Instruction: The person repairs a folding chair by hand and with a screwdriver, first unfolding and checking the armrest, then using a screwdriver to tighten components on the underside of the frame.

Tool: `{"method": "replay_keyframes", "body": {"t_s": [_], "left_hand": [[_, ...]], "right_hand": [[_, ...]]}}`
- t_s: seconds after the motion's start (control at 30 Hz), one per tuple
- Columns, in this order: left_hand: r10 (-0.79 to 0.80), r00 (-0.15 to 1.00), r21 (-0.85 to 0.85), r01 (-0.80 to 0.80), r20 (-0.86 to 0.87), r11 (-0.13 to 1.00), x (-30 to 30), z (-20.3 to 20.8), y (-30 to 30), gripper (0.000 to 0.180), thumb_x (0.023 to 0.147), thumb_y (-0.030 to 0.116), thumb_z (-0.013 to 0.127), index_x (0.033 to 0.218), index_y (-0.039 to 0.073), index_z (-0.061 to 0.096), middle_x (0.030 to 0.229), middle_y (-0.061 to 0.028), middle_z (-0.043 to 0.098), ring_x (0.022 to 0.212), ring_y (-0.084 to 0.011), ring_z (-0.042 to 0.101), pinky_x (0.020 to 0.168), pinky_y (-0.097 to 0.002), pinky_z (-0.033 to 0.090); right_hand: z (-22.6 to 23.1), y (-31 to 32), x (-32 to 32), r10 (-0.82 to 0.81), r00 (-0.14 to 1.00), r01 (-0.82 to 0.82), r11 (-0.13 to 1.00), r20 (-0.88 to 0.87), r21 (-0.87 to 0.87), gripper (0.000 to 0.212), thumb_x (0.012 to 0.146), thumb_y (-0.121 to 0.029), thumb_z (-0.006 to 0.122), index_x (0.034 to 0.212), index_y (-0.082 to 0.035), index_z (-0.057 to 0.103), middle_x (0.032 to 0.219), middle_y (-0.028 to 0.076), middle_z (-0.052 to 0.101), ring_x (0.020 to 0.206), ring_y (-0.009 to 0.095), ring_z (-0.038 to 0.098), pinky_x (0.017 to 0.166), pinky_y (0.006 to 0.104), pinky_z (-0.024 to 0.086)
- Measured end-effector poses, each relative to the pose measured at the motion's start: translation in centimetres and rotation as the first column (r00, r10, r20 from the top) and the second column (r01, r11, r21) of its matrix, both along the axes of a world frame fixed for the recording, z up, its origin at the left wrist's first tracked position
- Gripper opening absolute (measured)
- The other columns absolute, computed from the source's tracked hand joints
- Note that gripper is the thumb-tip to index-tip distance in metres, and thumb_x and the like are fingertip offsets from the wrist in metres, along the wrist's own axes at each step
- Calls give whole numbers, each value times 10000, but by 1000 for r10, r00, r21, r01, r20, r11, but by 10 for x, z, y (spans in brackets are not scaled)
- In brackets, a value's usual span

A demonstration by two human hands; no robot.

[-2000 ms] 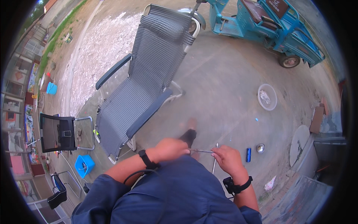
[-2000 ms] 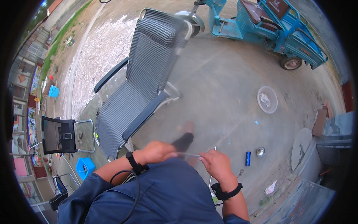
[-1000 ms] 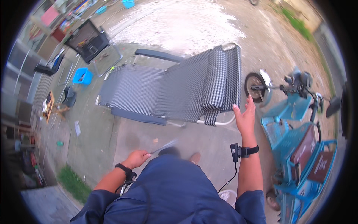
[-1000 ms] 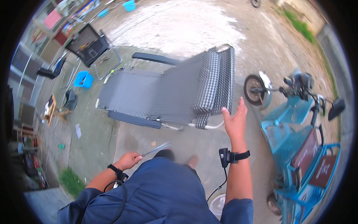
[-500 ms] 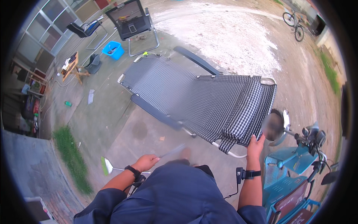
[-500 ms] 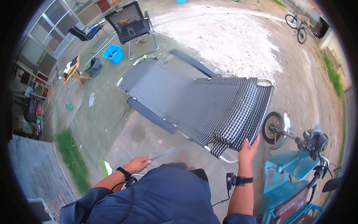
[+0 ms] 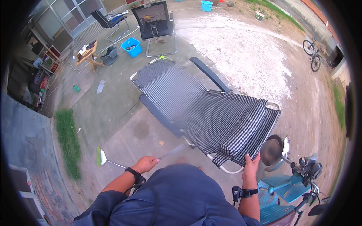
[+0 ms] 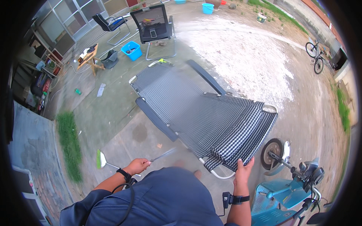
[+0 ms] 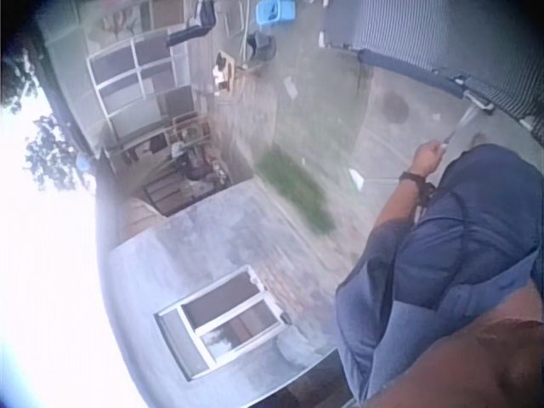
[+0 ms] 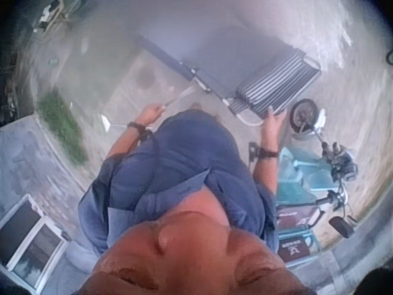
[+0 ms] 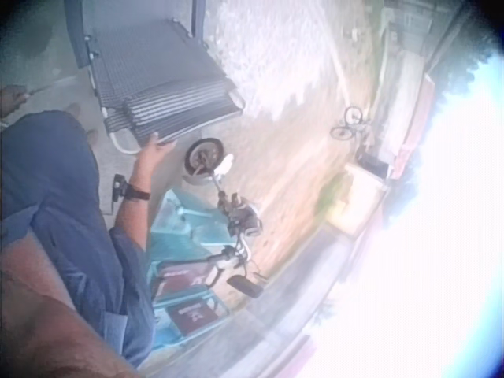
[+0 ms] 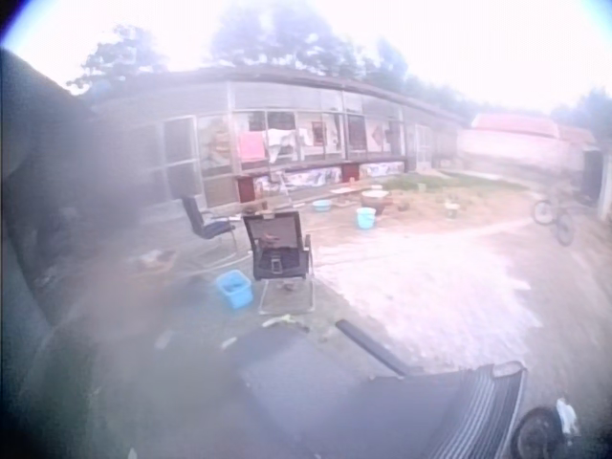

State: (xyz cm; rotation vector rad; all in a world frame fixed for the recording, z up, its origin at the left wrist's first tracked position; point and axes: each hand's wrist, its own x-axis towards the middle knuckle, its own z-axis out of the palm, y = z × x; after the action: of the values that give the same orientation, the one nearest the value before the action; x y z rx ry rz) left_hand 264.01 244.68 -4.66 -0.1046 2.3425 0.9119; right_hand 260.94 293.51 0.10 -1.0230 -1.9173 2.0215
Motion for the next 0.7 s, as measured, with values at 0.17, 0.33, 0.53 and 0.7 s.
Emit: {"method": "replay_keyframes", "body": {"t_s": [0.17,0.33,0.53,0.7], "left_hand": [[50,997,13,-51,51,999,8,8,24,401,937,417,506,913,46,658,758,-111,666,743,-291,634,710,-383,492],[59,998,-23,-59,5,998,30,2,26,376,950,394,513,905,50,657,723,-67,652,677,-197,620,662,-332,498],[136,989,-5,-136,55,991,53,2,40,416,937,426,493,931,45,660,849,-157,667,822,-339,627,755,-407,489],[179,983,4,-179,27,984,76,1,47,406,937,425,494,941,54,660,855,-159,665,835,-350,625,760,-406,488]], "right_hand": [[-15,36,-25,47,997,-48,999,-56,-21,679,872,3,548,1458,-8,203,1371,152,435,1189,226,493,1043,356,364],[-15,23,-35,15,1000,-19,988,25,152,629,891,-21,524,1445,-4,228,1363,149,446,1194,222,485,1032,353,368],[-40,42,-37,57,995,-54,998,-81,42,619,897,-16,495,1452,-19,219,1375,154,438,1202,235,483,1033,355,369],[-42,45,-39,39,996,-36,998,-79,49,624,886,6,490,1447,-19,219,1364,152,447,1203,242,484,1032,363,370]]}}
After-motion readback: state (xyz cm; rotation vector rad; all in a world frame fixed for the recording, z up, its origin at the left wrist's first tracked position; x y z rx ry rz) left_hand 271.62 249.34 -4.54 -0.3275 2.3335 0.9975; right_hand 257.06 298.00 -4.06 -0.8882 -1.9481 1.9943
